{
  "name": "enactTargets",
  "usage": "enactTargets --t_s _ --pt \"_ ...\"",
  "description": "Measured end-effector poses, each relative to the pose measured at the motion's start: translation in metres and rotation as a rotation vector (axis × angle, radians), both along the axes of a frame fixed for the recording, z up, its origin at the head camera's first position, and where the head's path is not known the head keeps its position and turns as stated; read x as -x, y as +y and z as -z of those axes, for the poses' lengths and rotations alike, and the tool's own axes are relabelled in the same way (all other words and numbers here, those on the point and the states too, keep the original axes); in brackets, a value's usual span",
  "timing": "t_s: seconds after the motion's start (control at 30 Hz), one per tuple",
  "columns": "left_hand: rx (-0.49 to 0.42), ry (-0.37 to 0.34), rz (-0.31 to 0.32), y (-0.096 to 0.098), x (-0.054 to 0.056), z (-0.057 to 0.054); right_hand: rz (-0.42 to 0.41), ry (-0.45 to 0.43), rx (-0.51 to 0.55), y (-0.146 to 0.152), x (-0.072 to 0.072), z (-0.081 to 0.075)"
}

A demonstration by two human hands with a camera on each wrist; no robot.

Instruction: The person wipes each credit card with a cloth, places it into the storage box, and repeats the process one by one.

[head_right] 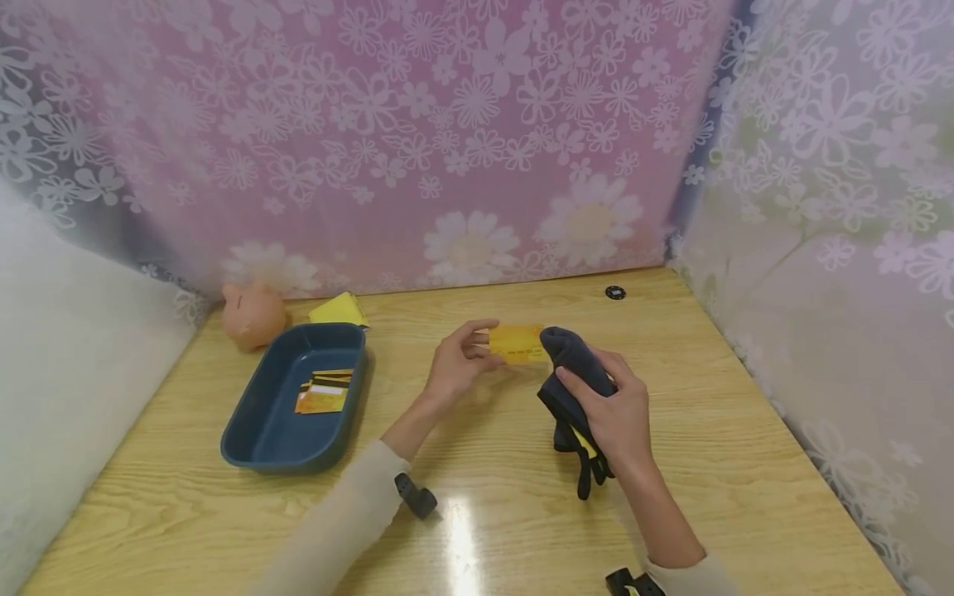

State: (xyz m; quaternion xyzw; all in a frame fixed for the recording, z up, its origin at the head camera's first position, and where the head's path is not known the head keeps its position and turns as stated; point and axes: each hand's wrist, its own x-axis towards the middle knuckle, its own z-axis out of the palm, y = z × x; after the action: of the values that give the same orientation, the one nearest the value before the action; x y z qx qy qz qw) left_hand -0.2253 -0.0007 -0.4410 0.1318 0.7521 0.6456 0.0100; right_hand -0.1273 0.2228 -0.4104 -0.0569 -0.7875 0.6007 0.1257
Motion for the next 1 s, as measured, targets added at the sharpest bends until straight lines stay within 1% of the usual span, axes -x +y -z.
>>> enactTargets --t_s 0.13,0.23,0.33,0.43,0.6,0.73,0.87,1.0 --pt "-0.039 0.028 0.018 -0.015 -0.008 -0.012 -0.039 0.035 0.001 -0.014 0.003 -0.003" --pt "-0.058 0.061 0.037 -0.026 -0.014 -0.02 -0.085 0.059 0.031 -0.027 0.005 -0.007" --pt "-0.052 0.099 0.046 -0.037 -0.021 -0.028 -0.14 0.092 0.067 -0.041 0.007 -0.011" --pt "-0.023 0.135 0.027 -0.048 -0.029 -0.034 -0.185 0.122 0.088 -0.056 0.007 -0.012" --pt "-0.022 0.176 -0.014 -0.065 -0.044 -0.037 -0.263 0.17 0.061 -0.081 0.006 -0.014" --pt "-0.013 0.215 -0.014 -0.072 -0.052 -0.039 -0.316 0.227 0.028 -0.099 0.006 -0.015" --pt "-0.005 0.239 -0.004 -0.074 -0.057 -0.041 -0.331 0.271 0.003 -0.11 0.006 -0.014" --pt "-0.004 0.253 -0.01 -0.074 -0.062 -0.043 -0.326 0.286 -0.004 -0.117 0.005 -0.013"
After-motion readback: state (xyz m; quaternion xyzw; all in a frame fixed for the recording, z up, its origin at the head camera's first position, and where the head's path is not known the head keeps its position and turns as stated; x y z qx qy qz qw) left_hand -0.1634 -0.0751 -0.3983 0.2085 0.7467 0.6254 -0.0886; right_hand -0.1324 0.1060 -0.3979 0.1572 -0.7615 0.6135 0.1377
